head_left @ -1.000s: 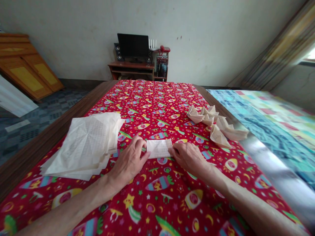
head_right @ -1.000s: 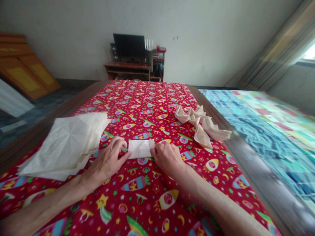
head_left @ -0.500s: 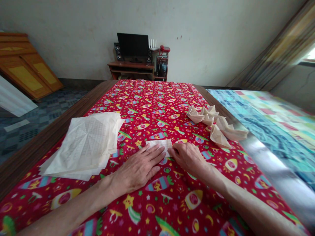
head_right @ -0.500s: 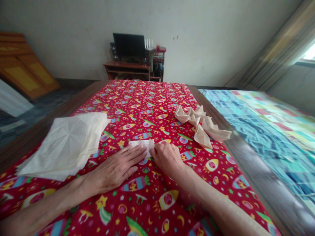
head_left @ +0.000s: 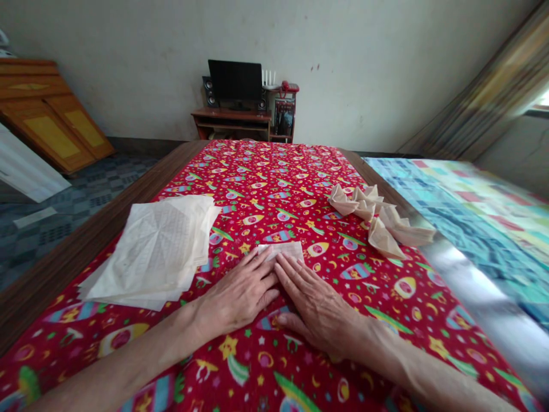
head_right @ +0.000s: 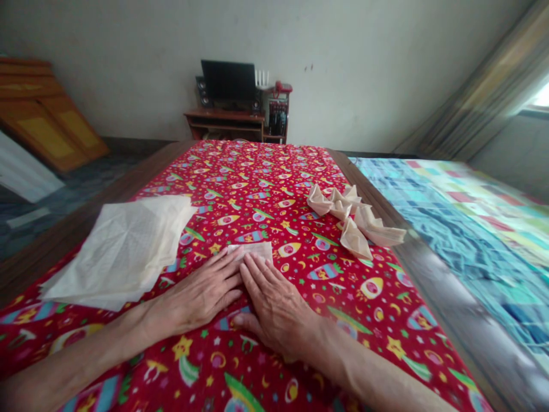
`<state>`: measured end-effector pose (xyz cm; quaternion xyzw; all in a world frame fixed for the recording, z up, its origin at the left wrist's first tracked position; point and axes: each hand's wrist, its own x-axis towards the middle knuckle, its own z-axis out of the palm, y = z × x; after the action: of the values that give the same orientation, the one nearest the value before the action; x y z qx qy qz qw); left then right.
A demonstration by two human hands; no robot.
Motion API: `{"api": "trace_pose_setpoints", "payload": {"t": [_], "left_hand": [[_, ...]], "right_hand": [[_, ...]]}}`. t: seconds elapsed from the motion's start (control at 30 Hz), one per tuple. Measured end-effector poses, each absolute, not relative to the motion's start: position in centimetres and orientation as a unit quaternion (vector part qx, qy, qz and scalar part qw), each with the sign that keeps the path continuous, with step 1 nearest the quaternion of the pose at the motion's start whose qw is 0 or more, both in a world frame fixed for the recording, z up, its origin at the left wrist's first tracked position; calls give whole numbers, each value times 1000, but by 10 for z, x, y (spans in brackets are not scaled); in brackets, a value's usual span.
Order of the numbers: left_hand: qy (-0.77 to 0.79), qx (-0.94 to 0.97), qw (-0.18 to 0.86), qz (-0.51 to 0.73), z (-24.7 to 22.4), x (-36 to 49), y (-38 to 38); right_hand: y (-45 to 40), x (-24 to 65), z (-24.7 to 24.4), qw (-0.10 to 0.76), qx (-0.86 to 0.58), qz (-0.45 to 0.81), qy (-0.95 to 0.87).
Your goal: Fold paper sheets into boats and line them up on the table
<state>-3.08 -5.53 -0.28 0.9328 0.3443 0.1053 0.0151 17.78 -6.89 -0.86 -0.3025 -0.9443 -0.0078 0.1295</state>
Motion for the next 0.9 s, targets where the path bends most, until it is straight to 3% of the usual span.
{"api": "trace_pose_setpoints", "payload": {"t": [0.5,0.73,0.9], "left_hand": [[390,917,-46,70,-3,-48,-64],[359,927,-32,105,1,-38,-67],[363,923,-25,122,0,-48,-70]], "right_hand": [[-41,203,-7,114,-390,-6,-914],[-67,193,3,96,-319,26,-942],[-69,200,2,129,-347,17,-929]]}}
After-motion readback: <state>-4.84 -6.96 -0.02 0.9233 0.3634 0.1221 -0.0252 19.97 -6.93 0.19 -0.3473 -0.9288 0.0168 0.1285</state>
